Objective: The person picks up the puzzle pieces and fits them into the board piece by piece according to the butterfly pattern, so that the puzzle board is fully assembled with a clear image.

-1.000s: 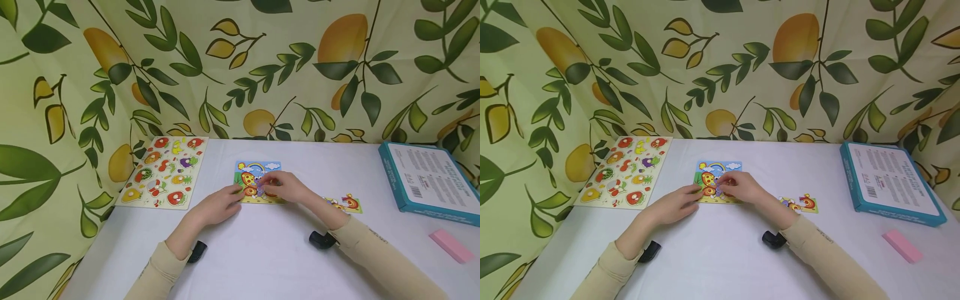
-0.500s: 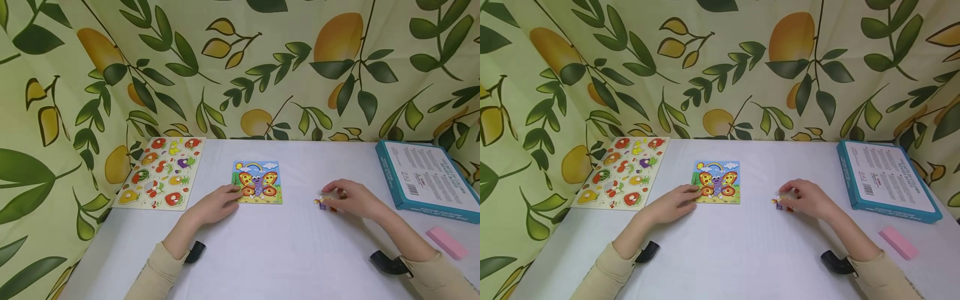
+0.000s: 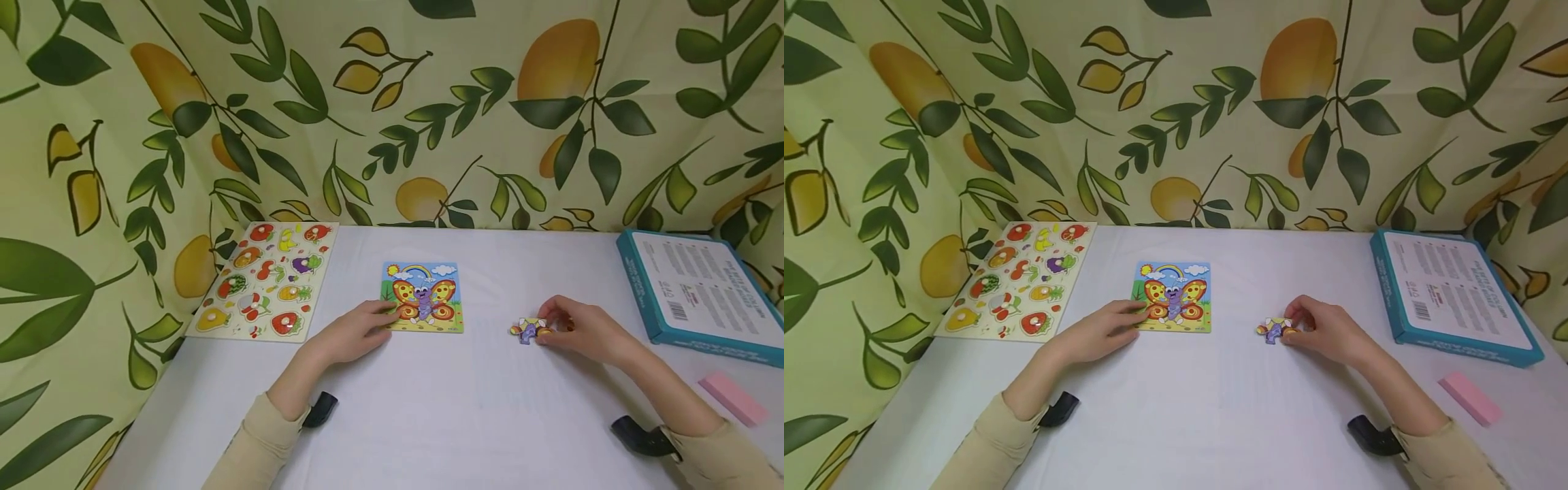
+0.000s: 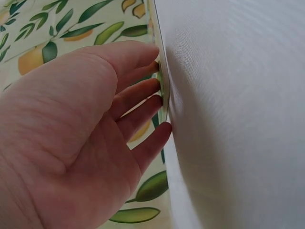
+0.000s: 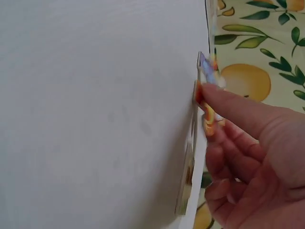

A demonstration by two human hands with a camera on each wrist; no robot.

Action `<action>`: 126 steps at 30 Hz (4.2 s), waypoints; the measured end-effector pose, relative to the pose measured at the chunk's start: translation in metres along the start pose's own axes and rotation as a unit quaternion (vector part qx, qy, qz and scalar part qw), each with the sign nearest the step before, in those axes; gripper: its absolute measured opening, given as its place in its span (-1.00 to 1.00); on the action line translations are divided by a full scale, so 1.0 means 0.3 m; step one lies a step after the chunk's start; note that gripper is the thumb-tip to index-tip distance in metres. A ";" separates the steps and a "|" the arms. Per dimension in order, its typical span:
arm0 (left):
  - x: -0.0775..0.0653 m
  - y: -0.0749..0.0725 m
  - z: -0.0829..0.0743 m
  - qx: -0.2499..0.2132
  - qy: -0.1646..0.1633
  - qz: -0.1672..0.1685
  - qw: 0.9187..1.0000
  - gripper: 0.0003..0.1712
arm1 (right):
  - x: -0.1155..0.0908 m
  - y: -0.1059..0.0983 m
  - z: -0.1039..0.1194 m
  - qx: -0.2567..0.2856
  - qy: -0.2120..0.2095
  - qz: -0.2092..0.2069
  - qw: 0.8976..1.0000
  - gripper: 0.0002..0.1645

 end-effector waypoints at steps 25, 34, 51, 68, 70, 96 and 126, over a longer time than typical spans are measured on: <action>0.003 0.004 0.008 0.004 -0.012 0.006 1.000 -0.48 | 0.339 0.326 0.249 0.263 0.083 0.076 0.958 -0.58; -0.001 0.005 0.007 0.003 -0.013 0.006 1.000 -0.48 | 0.318 0.356 0.251 0.336 0.089 0.105 0.932 -0.49; 0.005 0.003 0.009 0.011 -0.004 0.002 1.000 -0.48 | 0.319 0.352 0.256 0.399 0.124 0.059 0.907 -0.54; 0.005 0.006 0.009 0.018 -0.018 0.008 1.000 -0.47 | 0.331 0.319 0.256 0.206 0.075 0.017 0.975 -0.77; 0.005 0.008 0.007 0.019 -0.016 0.009 1.000 -0.47 | 0.334 0.306 0.263 0.153 0.055 0.004 0.987 -0.77; 0.001 0.014 -0.023 0.074 0.009 0.027 0.997 -0.41 | 0.341 0.308 0.325 -0.008 -0.011 0.007 1.000 -0.71; 0.006 0.014 -0.026 0.067 0.001 0.029 0.997 -0.43 | 0.355 0.319 0.305 0.002 -0.028 0.021 0.999 -0.72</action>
Point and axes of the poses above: each hand's wrist, its own x-axis towards the middle knuckle, its own y-axis out of the palm, z = x × y, the point moved 8 cm from there along x, towards the middle knuckle, and after that the axes turned 6 degrees about x, right-handed, at the moved point
